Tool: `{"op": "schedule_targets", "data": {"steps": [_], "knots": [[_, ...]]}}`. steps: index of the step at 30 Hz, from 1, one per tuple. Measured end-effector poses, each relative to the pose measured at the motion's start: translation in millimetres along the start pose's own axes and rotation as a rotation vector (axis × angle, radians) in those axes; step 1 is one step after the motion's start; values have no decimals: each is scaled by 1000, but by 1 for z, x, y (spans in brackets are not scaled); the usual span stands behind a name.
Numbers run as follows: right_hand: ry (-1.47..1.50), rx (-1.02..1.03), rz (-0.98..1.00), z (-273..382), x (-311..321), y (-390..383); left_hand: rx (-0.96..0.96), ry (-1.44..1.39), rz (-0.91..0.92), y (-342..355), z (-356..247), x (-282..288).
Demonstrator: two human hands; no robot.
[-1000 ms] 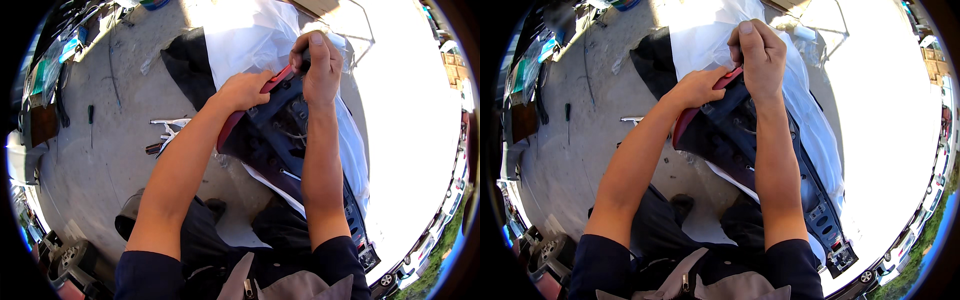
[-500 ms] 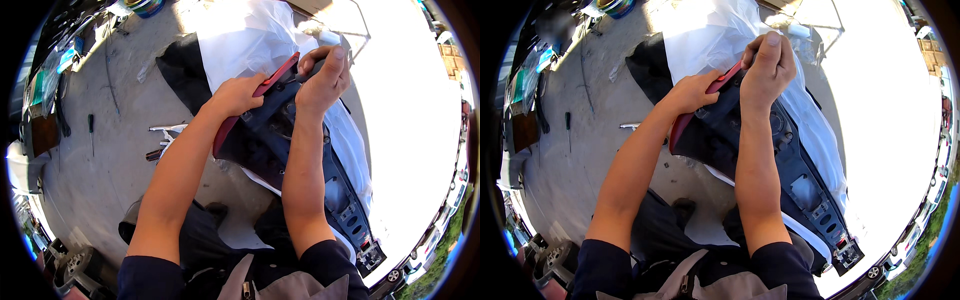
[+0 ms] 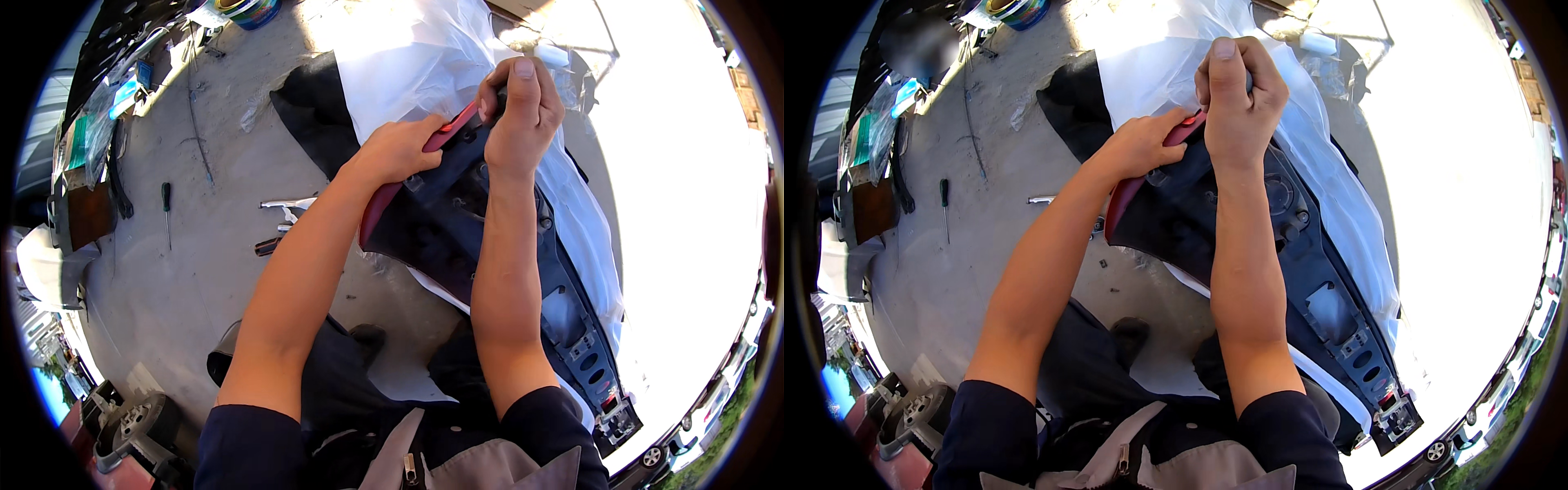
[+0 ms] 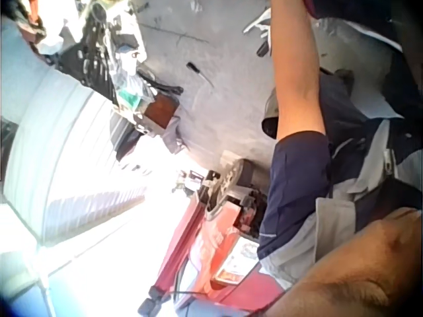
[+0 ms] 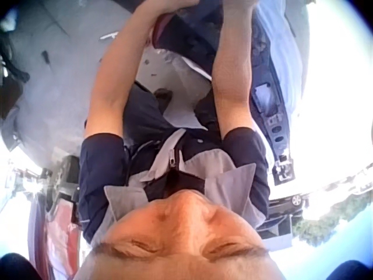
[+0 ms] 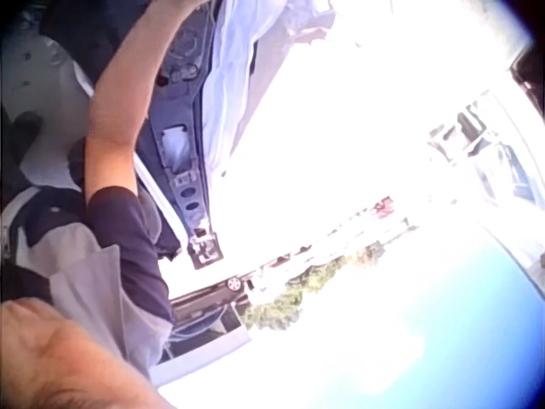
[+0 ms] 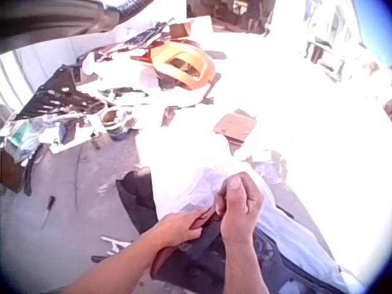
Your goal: The person uses a screwdriver, pliers, and a socket wrench to disassemble and reattach components on a red car body panel placed on a white sheet. They remove screws and small parts, then use the pliers to hold a metal clip while tightening a screw with a screwdriver.
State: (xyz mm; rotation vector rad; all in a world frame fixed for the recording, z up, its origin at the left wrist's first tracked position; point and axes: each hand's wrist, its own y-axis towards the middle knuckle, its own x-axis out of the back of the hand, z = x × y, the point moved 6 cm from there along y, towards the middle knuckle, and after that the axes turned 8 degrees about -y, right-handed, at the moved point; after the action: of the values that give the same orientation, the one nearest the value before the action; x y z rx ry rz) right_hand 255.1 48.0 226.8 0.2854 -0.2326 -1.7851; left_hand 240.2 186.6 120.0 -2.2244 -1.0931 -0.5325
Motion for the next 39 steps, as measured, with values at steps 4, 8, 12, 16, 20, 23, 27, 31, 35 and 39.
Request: {"op": "schedule_targets", "data": {"steps": [4, 8, 12, 16, 20, 23, 27, 31, 35, 39], "knots": [[10, 65, -292, 4, 11, -6, -24, -31, -9, 2, 0, -2], [-94, -23, 337, -7, 1, 16, -8, 37, -14, 3, 7, -4], [85, -61, 580, -5, -1, 20, -9, 34, -27, 3, 5, -2], [52, 6, 185, -9, 7, 3, -1, 8, -11, 2, 5, -3], [-6, 102, -67, -8, 12, -6, 1, 29, -14, 2, 5, -3], [-248, 89, -303, 4, 5, -8, -23, 38, -47, 2, 8, -7], [-199, 107, -444, 9, -3, -10, -112, 52, -146, -1, 13, -5], [-289, 255, -545, 17, -1, -6, -135, 81, -35, 17, 3, 1], [-438, 91, -200, 17, -19, -5, -58, 102, -38, 2, 8, -5], [141, 144, 57, 94, 35, -24, -138, 43, -3, 4, 9, 3]]}}
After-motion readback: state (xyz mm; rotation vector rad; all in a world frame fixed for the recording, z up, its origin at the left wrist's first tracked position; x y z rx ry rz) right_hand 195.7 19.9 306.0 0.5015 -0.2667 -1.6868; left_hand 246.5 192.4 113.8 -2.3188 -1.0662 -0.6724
